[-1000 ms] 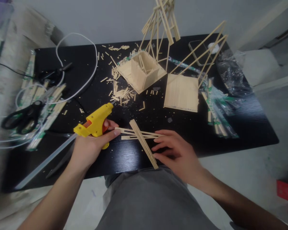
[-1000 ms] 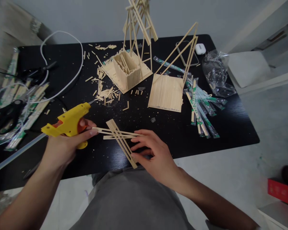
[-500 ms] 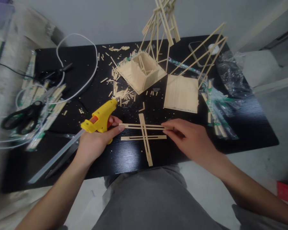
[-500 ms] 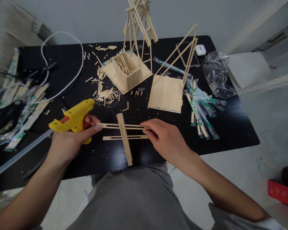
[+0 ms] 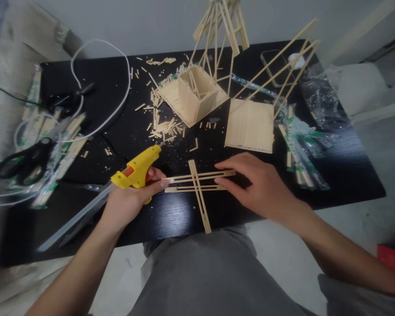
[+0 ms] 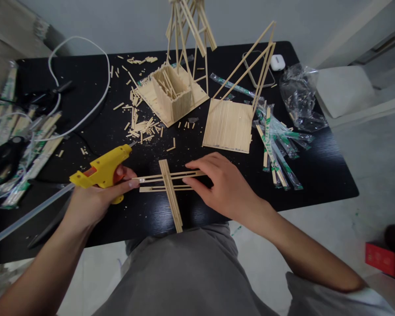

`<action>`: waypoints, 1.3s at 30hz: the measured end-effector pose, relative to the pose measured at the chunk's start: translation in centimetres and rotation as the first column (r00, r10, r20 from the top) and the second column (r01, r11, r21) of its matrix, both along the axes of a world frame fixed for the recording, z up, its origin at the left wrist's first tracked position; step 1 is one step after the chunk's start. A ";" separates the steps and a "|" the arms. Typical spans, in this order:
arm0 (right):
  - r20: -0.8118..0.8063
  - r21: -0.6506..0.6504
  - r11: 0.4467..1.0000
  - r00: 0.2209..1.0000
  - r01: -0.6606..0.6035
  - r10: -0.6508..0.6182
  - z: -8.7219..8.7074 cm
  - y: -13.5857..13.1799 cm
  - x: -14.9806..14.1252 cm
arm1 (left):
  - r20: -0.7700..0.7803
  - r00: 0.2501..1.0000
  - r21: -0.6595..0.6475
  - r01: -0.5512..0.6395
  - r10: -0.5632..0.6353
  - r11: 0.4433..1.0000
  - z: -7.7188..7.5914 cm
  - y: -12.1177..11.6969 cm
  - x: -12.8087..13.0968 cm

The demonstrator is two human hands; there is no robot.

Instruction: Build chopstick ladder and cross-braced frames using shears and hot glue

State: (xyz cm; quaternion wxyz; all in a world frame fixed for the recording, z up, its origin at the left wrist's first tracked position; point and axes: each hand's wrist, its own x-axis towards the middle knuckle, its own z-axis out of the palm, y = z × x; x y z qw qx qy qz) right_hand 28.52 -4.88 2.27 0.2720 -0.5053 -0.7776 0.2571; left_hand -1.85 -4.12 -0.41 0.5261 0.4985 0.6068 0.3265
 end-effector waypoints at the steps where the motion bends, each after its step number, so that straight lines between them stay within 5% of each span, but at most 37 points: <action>1: -0.033 -0.048 0.999 0.999 -0.013 0.011 0.3 0.7 -0.5 | 0.005 1.000 -0.002 0.005 -0.005 1.000 0.0 0.1 0.0; 8: -0.186 -0.449 0.863 0.969 -0.232 0.164 0.5 6.5 -3.5 | 0.019 0.999 -0.012 0.029 -0.029 1.000 0.1 0.1 0.1; 12: -0.322 -0.521 0.806 0.939 -0.281 0.119 -0.7 7.9 -3.7 | 0.042 0.998 -0.041 0.038 -0.036 0.998 -0.2 -0.1 -0.2; 18: -0.328 -0.473 0.865 0.945 -0.167 0.004 -1.9 7.6 -3.5 | 0.009 0.999 -0.039 0.042 -0.042 0.998 -0.4 -0.6 -1.0; 23: -0.261 -0.347 0.937 0.964 -0.052 -0.043 -1.1 5.6 -2.3 | 0.028 0.999 -0.036 0.046 -0.045 0.998 -0.5 -0.8 -1.1; 29: -0.110 -0.250 0.952 0.982 -0.176 0.153 -0.2 1.1 1.9 | 0.091 0.995 -0.071 0.034 -0.027 0.997 -1.0 -1.0 -1.1; 39: -0.085 -0.047 0.995 0.992 -0.093 0.089 -2.4 -2.2 2.4 | 0.082 0.996 -0.097 0.047 -0.039 0.994 -1.0 -1.2 -1.0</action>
